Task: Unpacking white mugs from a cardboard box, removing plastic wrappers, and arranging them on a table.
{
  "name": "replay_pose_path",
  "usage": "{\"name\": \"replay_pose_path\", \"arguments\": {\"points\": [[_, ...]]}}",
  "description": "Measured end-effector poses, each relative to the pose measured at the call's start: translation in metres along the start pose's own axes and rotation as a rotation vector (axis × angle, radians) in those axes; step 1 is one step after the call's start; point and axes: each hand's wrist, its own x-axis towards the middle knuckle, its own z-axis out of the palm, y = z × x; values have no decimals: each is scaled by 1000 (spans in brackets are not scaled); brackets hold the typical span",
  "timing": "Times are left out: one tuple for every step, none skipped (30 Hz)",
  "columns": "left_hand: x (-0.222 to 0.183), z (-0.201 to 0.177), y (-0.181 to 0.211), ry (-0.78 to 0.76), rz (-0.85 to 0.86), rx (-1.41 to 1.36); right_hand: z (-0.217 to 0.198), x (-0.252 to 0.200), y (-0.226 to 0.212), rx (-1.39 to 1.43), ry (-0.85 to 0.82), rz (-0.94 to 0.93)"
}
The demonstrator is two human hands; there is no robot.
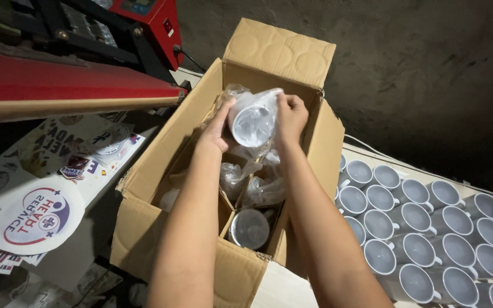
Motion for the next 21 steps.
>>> {"name": "replay_pose_path", "arguments": {"points": [[-4,2,2,0,0,-1,-2,7,9,-1,-1,0],[-9,3,4,-32,-6,52,-4,14,19,223,-27,48],[-13,5,5,-63,-11,105,-8,21,28,448,-53,96],[-14,7,5,-65,-13,106,-6,14,19,447,-50,95],[-15,10,5,-128,56,73,-5,8,10,514,-26,112],[-16,14,5,-194,125,40,-5,2,0,580,-1,126],[-19,21,4,-198,123,42,-5,-2,-3,579,3,123],[-22,28,3,-141,90,-24,-6,-4,-6,533,-24,56],[-25,36,2,-84,57,-89,-6,-7,-9,486,-50,-10],[-24,40,1,-91,53,-87,-6,-12,-14,485,-45,-15],[-23,44,-1,-98,63,-81,-6,-17,-20,504,-139,25],[-22,47,-2,-101,72,-74,-4,-24,-25,524,-234,69],[-21,49,-3,-104,69,-72,-6,-23,-32,523,-229,68],[-22,50,-4,-104,81,-66,-5,-23,-38,661,-237,208],[-22,50,-4,-105,93,-60,-5,-23,-45,798,-242,349],[-22,50,-4,-104,93,-59,-6,-18,-34,799,-241,350],[-22,50,-4,-103,105,-55,-7,-14,-23,830,-247,317],[-22,50,-4,-103,117,-51,-8,-10,-12,860,-254,283],[-23,50,-5,-102,117,-50,-8,-4,1,860,-253,284],[-23,49,-5,-101,130,-47,-8,1,14,864,-226,278],[-23,48,-4,-101,144,-43,-7,7,28,868,-200,272]]}}
